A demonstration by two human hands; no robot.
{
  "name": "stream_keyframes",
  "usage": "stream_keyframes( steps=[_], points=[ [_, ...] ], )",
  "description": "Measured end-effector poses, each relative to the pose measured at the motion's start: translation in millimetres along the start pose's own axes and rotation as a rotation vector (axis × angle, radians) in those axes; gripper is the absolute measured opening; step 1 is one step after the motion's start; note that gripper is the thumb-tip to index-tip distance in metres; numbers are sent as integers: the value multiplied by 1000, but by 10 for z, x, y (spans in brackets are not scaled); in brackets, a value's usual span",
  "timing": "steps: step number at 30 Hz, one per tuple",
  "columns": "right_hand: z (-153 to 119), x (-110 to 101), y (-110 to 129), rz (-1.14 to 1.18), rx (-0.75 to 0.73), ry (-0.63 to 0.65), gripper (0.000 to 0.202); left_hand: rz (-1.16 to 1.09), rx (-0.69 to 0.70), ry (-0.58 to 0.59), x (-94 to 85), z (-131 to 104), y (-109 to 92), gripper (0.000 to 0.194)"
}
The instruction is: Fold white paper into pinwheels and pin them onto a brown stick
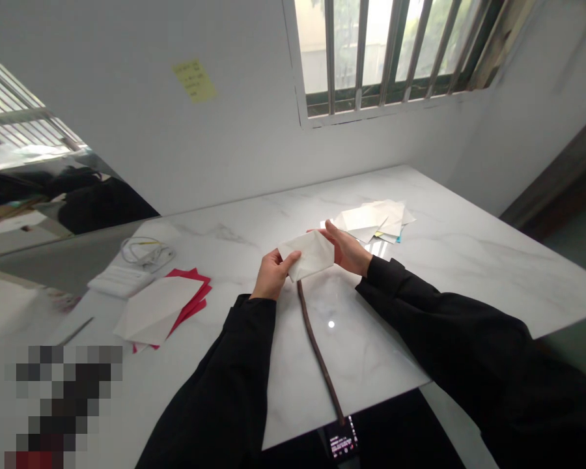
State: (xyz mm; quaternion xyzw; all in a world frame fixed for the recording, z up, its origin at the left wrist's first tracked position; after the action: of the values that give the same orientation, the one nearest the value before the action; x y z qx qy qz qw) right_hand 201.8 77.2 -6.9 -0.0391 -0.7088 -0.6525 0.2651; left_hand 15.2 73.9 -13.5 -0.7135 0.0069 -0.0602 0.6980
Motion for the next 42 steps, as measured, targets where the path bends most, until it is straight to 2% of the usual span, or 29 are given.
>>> stream_keyframes(
  steps=[2, 6, 14, 20, 25, 28, 31, 34, 42],
  points=[
    [10, -3, -28, -10, 8, 16, 56, 10, -4, 15, 4, 0, 7, 52],
    [5, 15, -31, -132, -79, 42, 46, 36, -9, 28, 17, -19, -4, 54],
    [32, -9, -19, -395, -193, 6, 46, 92, -2, 69, 52, -46, -26, 55],
    [41, -36, 10, -480, -294, -24, 46, 62, -52, 134, 86, -47, 24, 60],
    [24, -3, 23, -465, -270, -16, 47, 34, -78, 149, 104, -68, 23, 60],
    [4, 22, 4, -431, -165, 33, 50, 41, -73, 99, 66, -51, 17, 60],
    [-25, 52, -46, -350, -25, 135, 51, -11, -67, 15, 12, -33, -4, 60],
    [-43, 78, -71, -275, 19, 219, 49, -90, -76, -80, -32, -33, -32, 60],
    [0, 11, -38, -353, -58, 85, 43, -163, -31, -180, -85, -27, -77, 57]
  ],
)
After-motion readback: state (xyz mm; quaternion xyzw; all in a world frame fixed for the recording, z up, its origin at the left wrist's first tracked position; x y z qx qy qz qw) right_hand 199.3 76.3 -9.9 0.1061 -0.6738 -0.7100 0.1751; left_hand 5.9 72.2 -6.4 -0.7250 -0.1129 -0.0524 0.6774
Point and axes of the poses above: each hand's wrist, its own z-axis towards the middle knuckle, its own x-axis out of the palm, y = z × x, the point moved 5 cm from there along z, towards the middle knuckle, and after that the axes turned 4 degrees about -x, right-handed, at the moved point
